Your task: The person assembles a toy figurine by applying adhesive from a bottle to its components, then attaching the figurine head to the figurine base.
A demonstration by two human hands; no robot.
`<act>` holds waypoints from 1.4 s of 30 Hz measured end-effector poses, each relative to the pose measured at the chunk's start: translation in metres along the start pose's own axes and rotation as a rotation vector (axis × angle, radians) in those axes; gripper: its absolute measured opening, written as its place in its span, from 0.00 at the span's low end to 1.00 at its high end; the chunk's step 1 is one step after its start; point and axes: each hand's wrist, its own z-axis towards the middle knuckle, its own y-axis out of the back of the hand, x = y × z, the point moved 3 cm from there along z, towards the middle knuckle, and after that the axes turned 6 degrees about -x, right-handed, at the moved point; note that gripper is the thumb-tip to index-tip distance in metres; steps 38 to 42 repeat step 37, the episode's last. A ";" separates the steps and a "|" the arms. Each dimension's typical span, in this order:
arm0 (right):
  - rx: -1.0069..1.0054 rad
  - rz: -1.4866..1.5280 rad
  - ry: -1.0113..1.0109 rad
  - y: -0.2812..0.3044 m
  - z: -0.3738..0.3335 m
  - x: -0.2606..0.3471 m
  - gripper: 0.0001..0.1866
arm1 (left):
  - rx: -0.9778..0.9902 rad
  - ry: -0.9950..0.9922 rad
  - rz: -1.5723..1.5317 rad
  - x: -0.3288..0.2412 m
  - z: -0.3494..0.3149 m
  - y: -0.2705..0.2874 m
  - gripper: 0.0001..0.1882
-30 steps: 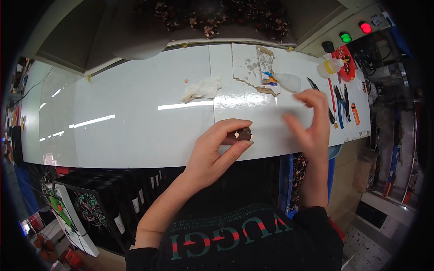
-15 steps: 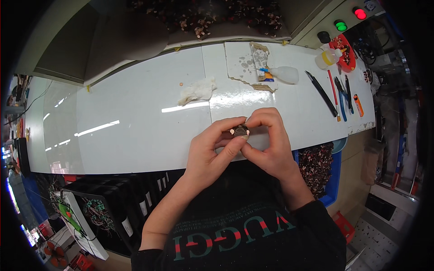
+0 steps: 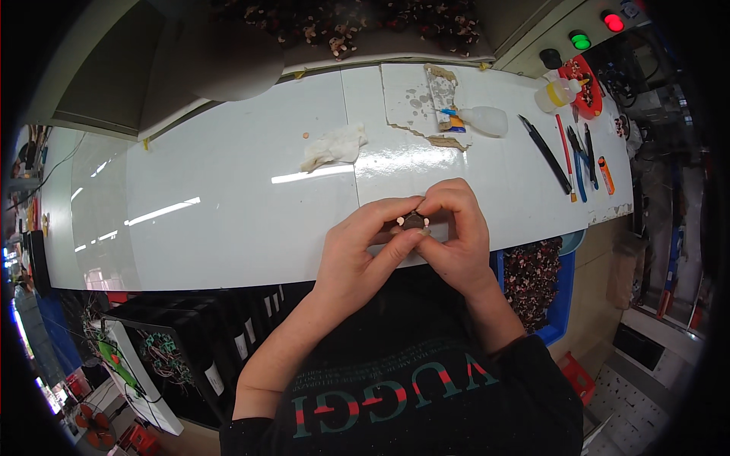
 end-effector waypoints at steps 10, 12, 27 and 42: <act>-0.003 0.028 -0.044 -0.018 -0.008 0.017 0.18 | 0.010 0.040 0.009 -0.014 -0.015 0.017 0.15; 0.001 0.060 -0.086 -0.034 -0.015 0.022 0.18 | 0.010 0.000 0.047 -0.021 -0.027 0.033 0.14; 0.023 0.127 -0.045 -0.035 -0.048 0.044 0.15 | -0.184 -0.418 0.010 -0.036 -0.085 0.043 0.14; 0.105 0.065 -0.027 -0.040 -0.085 0.062 0.20 | -0.184 -0.454 0.071 -0.014 -0.114 0.029 0.19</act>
